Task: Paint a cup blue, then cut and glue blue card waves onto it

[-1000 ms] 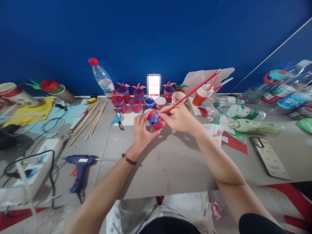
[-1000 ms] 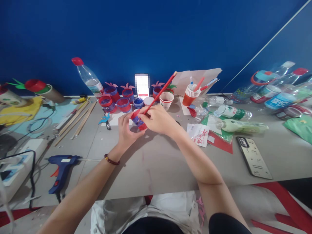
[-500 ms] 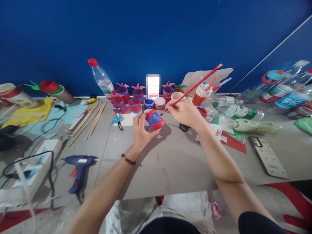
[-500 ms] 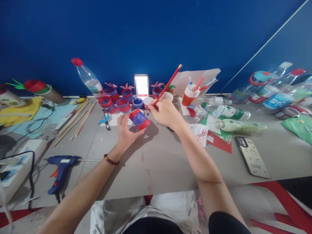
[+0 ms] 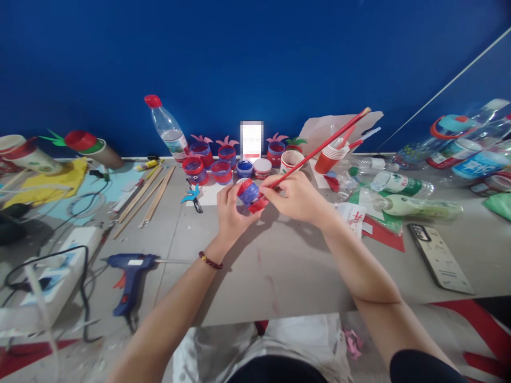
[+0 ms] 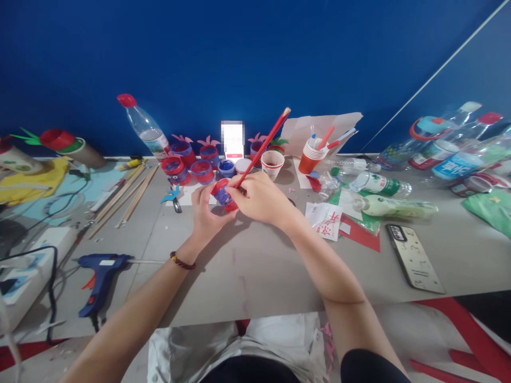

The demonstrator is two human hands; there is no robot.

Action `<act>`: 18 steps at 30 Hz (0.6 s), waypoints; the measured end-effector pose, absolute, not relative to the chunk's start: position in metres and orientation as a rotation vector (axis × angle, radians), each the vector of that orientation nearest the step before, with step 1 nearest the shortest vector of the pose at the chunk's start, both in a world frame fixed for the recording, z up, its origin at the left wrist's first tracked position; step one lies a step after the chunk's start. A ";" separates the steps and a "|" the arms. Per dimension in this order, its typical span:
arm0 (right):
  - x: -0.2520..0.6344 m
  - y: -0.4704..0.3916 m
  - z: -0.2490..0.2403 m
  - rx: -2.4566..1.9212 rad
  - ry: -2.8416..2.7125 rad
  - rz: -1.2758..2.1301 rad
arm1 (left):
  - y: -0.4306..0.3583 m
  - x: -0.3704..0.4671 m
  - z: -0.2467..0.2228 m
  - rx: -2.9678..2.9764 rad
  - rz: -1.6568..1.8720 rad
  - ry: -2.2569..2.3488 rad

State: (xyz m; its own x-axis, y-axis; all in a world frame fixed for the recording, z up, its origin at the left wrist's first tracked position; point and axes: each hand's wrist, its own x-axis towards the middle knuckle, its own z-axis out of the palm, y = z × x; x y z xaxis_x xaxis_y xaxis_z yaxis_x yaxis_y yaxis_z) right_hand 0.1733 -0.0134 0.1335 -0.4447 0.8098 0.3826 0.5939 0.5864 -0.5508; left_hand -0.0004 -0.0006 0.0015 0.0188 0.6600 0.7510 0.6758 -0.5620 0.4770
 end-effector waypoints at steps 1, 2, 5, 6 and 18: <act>0.173 -0.013 0.133 -1.106 -2.198 0.449 | -0.001 0.000 0.002 -2.231 -1.631 -1.464; 0.173 -0.012 0.132 -1.106 -2.200 0.443 | -0.001 0.000 0.002 -2.232 -1.627 -1.469; 0.175 -0.009 0.131 -1.124 -2.188 0.438 | -0.001 0.000 0.003 -2.229 -1.607 -1.503; 0.176 -0.008 0.131 -1.134 -2.178 0.438 | -0.002 0.000 0.003 -2.228 -1.604 -1.511; 0.198 0.011 0.127 -1.267 -2.096 0.312 | -0.002 0.000 0.005 -2.242 -1.662 -1.525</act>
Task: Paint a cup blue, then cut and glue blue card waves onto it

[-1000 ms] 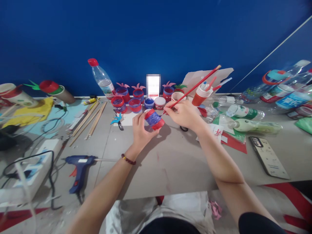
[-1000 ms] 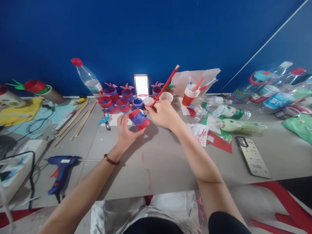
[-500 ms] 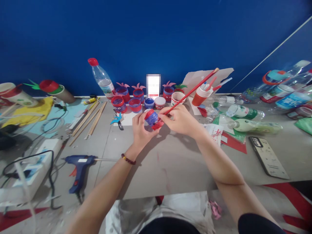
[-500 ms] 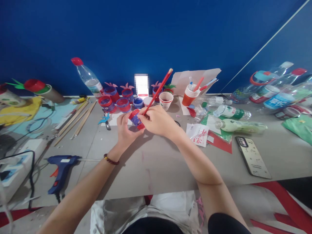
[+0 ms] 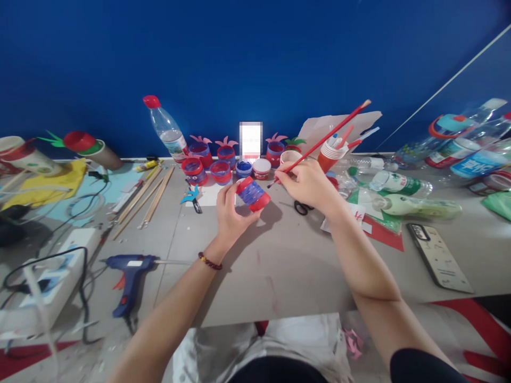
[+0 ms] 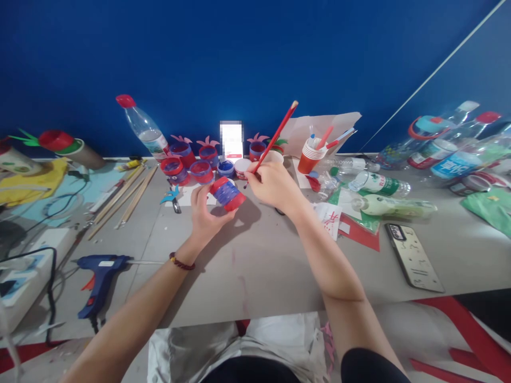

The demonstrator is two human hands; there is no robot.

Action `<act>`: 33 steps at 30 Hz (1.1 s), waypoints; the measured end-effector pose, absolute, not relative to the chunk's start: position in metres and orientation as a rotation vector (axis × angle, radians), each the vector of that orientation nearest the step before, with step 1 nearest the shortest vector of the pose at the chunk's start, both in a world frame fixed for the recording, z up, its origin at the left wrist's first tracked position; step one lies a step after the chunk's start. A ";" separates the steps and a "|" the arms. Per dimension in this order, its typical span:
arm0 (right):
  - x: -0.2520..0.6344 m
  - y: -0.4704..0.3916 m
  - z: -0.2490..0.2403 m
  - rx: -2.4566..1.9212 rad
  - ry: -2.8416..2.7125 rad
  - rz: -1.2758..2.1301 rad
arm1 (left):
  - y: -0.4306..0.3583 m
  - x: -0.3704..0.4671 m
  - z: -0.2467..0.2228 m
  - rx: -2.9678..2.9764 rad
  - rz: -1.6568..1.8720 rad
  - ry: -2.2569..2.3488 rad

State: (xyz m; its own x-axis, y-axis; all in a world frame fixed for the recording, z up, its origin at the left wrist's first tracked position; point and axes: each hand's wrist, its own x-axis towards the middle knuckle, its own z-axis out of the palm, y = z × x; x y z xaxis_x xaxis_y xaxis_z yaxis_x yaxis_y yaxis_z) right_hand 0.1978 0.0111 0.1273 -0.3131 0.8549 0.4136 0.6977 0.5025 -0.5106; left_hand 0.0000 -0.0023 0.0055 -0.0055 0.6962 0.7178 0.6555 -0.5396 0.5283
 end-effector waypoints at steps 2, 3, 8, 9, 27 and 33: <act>0.199 0.013 0.126 -1.279 -2.081 0.317 | -0.002 0.000 0.006 2.185 1.622 1.471; 0.199 0.013 0.126 -1.285 -2.076 0.324 | -0.002 0.000 0.006 2.186 1.632 1.460; 0.192 0.003 0.132 -1.258 -2.120 0.350 | -0.001 0.001 0.005 2.186 1.654 1.438; 0.190 0.000 0.134 -1.249 -2.124 0.340 | -0.001 0.000 0.005 2.185 1.646 1.444; 0.182 0.000 0.134 -1.159 -2.064 0.539 | -0.003 0.000 0.007 2.177 1.605 1.477; 0.201 0.017 0.126 -1.224 -1.985 0.321 | -0.003 0.000 0.006 2.170 1.640 1.444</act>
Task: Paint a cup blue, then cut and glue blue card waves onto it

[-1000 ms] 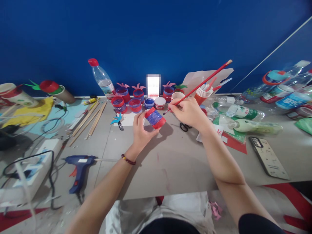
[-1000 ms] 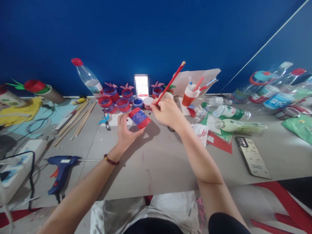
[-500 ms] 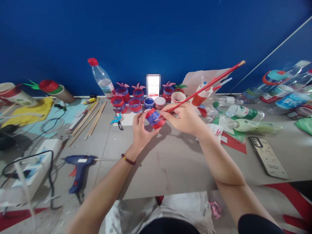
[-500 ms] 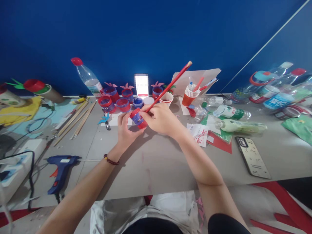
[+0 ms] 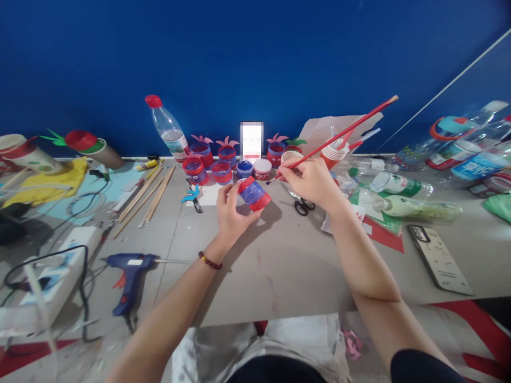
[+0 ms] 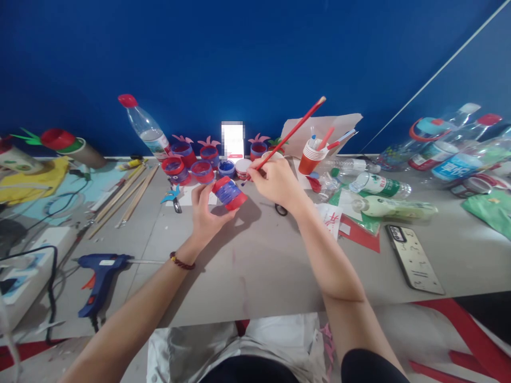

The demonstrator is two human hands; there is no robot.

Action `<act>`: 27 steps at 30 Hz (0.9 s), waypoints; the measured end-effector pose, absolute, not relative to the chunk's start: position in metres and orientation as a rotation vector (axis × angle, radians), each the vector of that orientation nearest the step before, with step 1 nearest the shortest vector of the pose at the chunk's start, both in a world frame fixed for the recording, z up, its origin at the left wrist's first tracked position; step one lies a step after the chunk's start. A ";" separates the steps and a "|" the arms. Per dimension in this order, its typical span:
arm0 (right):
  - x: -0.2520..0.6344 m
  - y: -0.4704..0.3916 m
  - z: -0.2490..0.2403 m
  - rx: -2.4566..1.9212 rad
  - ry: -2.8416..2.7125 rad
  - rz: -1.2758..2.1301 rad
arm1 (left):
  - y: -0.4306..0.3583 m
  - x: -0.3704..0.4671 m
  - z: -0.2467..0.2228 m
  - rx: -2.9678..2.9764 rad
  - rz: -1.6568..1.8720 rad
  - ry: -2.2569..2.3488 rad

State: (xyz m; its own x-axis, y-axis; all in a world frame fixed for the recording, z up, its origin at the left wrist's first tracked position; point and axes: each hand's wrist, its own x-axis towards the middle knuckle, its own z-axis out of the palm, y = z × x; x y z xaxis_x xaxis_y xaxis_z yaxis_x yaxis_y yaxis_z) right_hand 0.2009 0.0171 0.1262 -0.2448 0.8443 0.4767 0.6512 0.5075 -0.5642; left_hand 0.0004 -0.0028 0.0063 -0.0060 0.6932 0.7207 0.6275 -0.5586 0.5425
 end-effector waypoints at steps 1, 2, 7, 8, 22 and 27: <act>0.202 0.019 0.124 -1.229 -1.985 0.294 | -0.003 0.001 0.006 2.167 1.639 1.445; 0.202 0.020 0.122 -1.229 -1.993 0.284 | -0.003 0.001 0.006 2.166 1.634 1.448; 0.189 0.008 0.122 -1.185 -2.090 0.301 | -0.003 0.000 0.004 2.174 1.625 1.483; 0.185 0.004 0.123 -1.171 -2.102 0.302 | -0.003 0.000 0.003 2.179 1.628 1.489; 0.169 -0.005 0.125 -1.082 -2.137 0.477 | -0.003 -0.001 0.003 2.189 1.605 1.507; 0.181 0.006 0.128 -1.140 -2.094 0.443 | -0.003 -0.001 0.004 2.178 1.608 1.510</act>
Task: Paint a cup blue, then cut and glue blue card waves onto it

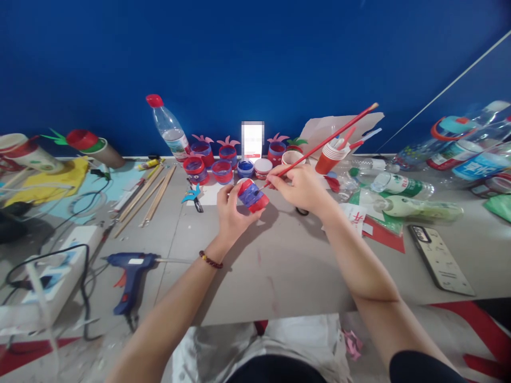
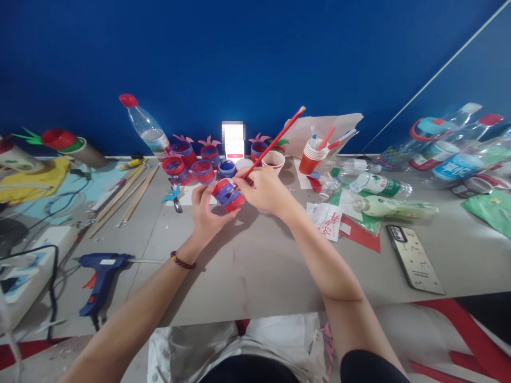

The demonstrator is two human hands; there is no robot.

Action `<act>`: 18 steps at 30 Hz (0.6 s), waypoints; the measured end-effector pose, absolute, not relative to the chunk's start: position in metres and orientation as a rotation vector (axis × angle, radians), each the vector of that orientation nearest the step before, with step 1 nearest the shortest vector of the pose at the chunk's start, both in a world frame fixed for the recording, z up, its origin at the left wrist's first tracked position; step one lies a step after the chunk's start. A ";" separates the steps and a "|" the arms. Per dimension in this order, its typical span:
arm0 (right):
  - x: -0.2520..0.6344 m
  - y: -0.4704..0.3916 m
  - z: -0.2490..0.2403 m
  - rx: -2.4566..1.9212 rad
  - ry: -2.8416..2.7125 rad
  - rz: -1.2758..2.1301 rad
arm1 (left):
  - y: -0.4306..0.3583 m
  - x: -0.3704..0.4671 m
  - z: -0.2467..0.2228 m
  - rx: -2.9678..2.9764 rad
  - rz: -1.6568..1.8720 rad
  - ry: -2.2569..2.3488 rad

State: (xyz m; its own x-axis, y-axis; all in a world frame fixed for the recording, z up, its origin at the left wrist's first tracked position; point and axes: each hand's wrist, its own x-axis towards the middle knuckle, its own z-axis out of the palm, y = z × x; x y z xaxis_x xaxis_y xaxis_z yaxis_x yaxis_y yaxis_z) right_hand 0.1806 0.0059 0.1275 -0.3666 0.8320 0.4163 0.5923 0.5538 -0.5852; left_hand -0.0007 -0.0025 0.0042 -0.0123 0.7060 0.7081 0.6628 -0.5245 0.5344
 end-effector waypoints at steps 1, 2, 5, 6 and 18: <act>0.184 0.008 0.127 -1.153 -2.088 0.413 | -0.002 -0.001 0.004 2.177 1.613 1.510; 0.187 0.011 0.125 -1.165 -2.080 0.375 | -0.002 -0.001 0.004 2.174 1.619 1.506; 0.191 0.016 0.119 -1.191 -2.048 0.276 | -0.003 -0.001 0.004 2.169 1.617 1.496; 0.191 0.017 0.117 -1.201 -2.046 0.269 | -0.003 0.000 0.005 2.169 1.604 1.503; 0.168 -0.010 0.125 -1.078 -2.111 0.466 | -0.002 0.000 0.000 2.231 1.652 1.474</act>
State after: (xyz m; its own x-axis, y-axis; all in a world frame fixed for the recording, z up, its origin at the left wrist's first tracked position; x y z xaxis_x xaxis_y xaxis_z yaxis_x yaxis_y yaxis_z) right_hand 0.1678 -0.0096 0.1250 -0.3995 0.8099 0.4295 0.5537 0.5866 -0.5910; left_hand 0.0002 -0.0021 -0.0004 0.0073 0.6649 0.7469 0.6664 -0.5601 0.4921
